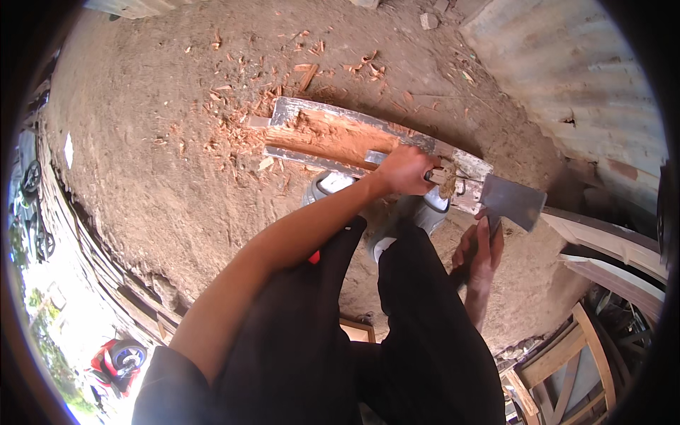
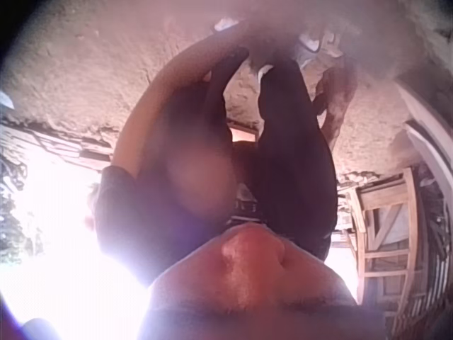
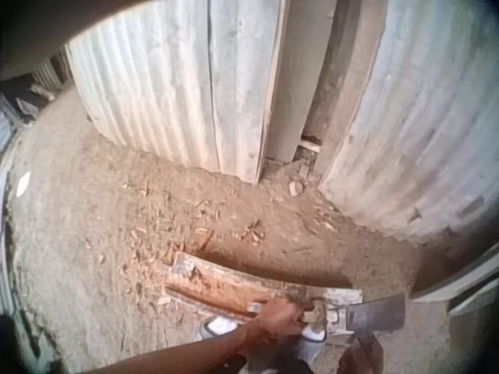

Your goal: The person uses a small axe to repeatedly strike and chip away at a rectangular wooden block placed on the ground. Wood shavings accumulate around the block as the person continues to carve the same area.

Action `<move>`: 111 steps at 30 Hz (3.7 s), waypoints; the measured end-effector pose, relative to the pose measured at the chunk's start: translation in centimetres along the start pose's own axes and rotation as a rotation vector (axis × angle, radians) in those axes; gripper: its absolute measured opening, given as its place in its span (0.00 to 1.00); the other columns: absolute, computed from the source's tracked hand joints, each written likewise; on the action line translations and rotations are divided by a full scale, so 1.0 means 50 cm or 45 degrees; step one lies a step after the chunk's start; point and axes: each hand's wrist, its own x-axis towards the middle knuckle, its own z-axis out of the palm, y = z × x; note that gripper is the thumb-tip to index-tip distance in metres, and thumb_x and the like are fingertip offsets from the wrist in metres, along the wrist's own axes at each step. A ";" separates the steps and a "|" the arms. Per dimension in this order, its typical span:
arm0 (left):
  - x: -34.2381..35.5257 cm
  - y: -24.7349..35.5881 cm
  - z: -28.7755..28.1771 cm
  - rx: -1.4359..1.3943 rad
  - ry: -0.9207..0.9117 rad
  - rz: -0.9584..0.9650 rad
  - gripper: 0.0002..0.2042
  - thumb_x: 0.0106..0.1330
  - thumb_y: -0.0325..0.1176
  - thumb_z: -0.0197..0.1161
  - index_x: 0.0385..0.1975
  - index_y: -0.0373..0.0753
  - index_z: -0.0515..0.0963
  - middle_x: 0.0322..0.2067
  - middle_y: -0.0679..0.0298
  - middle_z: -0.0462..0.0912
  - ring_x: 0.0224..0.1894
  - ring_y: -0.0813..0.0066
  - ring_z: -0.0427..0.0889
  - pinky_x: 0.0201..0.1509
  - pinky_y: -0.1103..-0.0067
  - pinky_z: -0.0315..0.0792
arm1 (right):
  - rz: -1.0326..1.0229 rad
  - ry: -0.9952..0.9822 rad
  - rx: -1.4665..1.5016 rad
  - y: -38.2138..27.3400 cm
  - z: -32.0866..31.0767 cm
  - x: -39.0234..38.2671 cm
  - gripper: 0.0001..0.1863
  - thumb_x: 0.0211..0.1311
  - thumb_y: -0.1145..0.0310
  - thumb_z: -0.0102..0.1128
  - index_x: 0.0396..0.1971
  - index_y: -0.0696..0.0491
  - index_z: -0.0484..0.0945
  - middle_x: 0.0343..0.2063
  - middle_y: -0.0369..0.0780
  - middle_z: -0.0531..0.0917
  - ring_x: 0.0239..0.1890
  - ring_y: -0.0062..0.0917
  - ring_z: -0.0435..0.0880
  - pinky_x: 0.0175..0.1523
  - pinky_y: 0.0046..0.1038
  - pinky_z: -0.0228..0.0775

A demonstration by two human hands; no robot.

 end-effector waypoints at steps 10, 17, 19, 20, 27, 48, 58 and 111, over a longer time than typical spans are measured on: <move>-0.001 -0.007 -0.010 0.058 -0.066 -0.018 0.19 0.45 0.36 0.70 0.41 0.43 0.87 0.28 0.52 0.86 0.34 0.49 0.86 0.40 0.61 0.80 | -0.012 0.014 -0.046 0.000 0.004 0.034 0.16 0.76 0.57 0.56 0.49 0.54 0.70 0.17 0.34 0.70 0.09 0.20 0.69 0.14 0.24 0.63; -0.011 -0.023 -0.015 0.050 0.048 0.022 0.14 0.48 0.42 0.70 0.34 0.45 0.86 0.24 0.52 0.85 0.32 0.49 0.86 0.35 0.59 0.79 | 0.007 -0.228 -0.394 0.003 0.008 0.048 0.13 0.77 0.60 0.54 0.46 0.55 0.71 0.18 0.34 0.71 0.11 0.18 0.69 0.15 0.23 0.62; -0.011 -0.023 -0.015 0.068 0.032 -0.007 0.14 0.48 0.42 0.70 0.34 0.45 0.86 0.25 0.53 0.85 0.32 0.50 0.87 0.35 0.59 0.79 | -0.131 -0.202 -0.272 0.002 0.004 0.047 0.13 0.77 0.59 0.56 0.46 0.54 0.71 0.17 0.34 0.71 0.10 0.18 0.67 0.14 0.23 0.61; -0.012 -0.023 -0.016 0.077 0.024 -0.021 0.14 0.48 0.41 0.70 0.35 0.45 0.86 0.25 0.53 0.86 0.32 0.50 0.87 0.35 0.60 0.79 | -0.075 -0.209 -0.332 0.005 0.010 0.044 0.13 0.77 0.59 0.56 0.46 0.55 0.71 0.17 0.34 0.70 0.11 0.17 0.68 0.14 0.23 0.61; -0.018 -0.028 -0.025 0.092 0.081 -0.045 0.16 0.47 0.42 0.70 0.37 0.46 0.86 0.24 0.52 0.85 0.31 0.51 0.87 0.35 0.60 0.80 | 0.053 -0.092 -0.152 0.003 0.029 0.046 0.14 0.76 0.59 0.57 0.44 0.55 0.69 0.17 0.34 0.70 0.12 0.19 0.71 0.15 0.25 0.63; -0.022 0.006 -0.023 0.156 -0.180 -0.111 0.16 0.50 0.39 0.69 0.40 0.42 0.85 0.31 0.53 0.88 0.38 0.52 0.88 0.44 0.61 0.80 | 0.079 -0.115 -0.214 -0.025 -0.022 0.008 0.13 0.78 0.57 0.53 0.49 0.52 0.70 0.16 0.33 0.67 0.09 0.18 0.66 0.14 0.22 0.60; -0.030 -0.027 -0.054 0.060 -0.026 -0.162 0.19 0.46 0.40 0.69 0.41 0.44 0.86 0.25 0.51 0.85 0.32 0.48 0.86 0.37 0.60 0.80 | -0.019 -0.221 -0.298 0.008 0.016 -0.001 0.15 0.76 0.60 0.56 0.49 0.57 0.71 0.17 0.35 0.72 0.13 0.19 0.71 0.17 0.23 0.64; -0.064 -0.082 -0.124 0.097 0.082 -0.034 0.16 0.41 0.38 0.67 0.31 0.41 0.80 0.22 0.49 0.81 0.30 0.45 0.82 0.35 0.59 0.76 | -0.117 -0.195 -0.249 0.055 0.073 0.053 0.13 0.76 0.60 0.58 0.42 0.57 0.73 0.18 0.35 0.75 0.15 0.18 0.75 0.19 0.24 0.65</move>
